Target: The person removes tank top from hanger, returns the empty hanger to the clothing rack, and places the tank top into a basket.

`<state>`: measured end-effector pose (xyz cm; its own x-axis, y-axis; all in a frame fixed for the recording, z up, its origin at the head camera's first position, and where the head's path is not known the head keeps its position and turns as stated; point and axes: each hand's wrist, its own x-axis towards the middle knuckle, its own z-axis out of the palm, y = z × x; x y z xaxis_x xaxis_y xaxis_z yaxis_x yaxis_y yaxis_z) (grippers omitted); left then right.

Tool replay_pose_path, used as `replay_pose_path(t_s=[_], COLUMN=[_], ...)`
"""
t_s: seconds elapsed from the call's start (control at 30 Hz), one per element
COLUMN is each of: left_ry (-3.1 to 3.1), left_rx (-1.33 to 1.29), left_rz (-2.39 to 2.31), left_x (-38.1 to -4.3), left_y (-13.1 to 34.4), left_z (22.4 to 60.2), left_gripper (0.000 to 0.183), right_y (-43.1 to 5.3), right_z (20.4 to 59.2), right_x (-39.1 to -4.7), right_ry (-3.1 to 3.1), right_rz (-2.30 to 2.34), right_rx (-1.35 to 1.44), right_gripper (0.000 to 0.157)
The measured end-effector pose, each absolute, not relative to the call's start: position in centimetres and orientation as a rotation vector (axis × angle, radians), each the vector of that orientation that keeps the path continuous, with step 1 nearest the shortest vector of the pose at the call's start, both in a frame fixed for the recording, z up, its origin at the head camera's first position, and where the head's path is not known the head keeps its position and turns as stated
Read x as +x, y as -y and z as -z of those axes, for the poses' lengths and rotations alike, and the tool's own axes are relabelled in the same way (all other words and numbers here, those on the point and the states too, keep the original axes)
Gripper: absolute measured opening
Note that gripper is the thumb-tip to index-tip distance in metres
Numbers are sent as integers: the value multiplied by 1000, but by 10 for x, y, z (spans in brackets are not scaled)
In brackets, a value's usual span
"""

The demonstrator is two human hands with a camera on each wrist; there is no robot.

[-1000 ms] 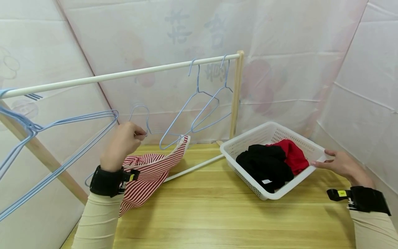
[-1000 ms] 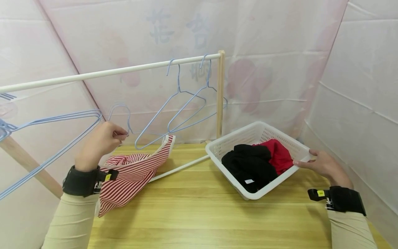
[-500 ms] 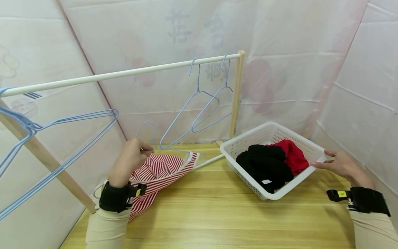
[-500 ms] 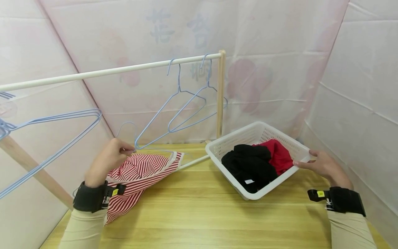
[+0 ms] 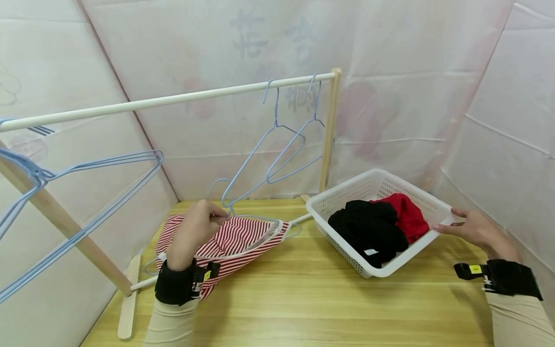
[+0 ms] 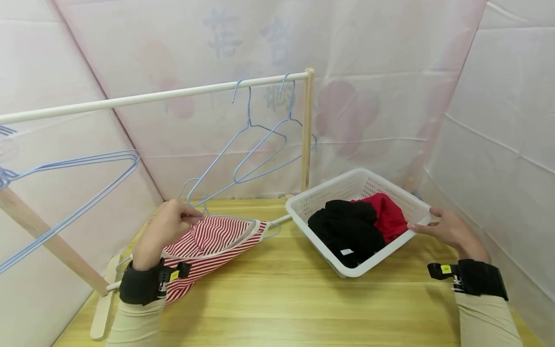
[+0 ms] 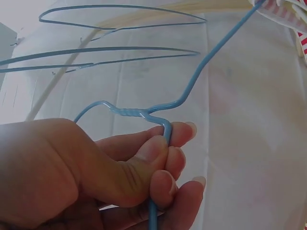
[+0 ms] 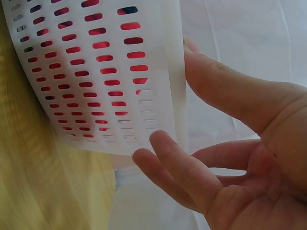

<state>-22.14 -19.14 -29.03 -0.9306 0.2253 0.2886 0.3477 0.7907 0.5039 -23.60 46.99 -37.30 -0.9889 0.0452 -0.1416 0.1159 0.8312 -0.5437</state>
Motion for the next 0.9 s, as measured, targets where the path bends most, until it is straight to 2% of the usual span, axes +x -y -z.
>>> replay_pose_path(t_s=[0.5,0.9], left_ry=[2769,2826], left_rx=[-537,-570], left_rz=[808,791], left_x=[-223,-226], left_y=[183,189], left_z=[292,291], left_gripper=[21,24], right_y=[-468,-465], right_z=[372,371], right_x=[-235,-233], right_ry=[-2854,-2860], right_rz=[931,945], right_rx=[168,164], right_gripper=[112,110])
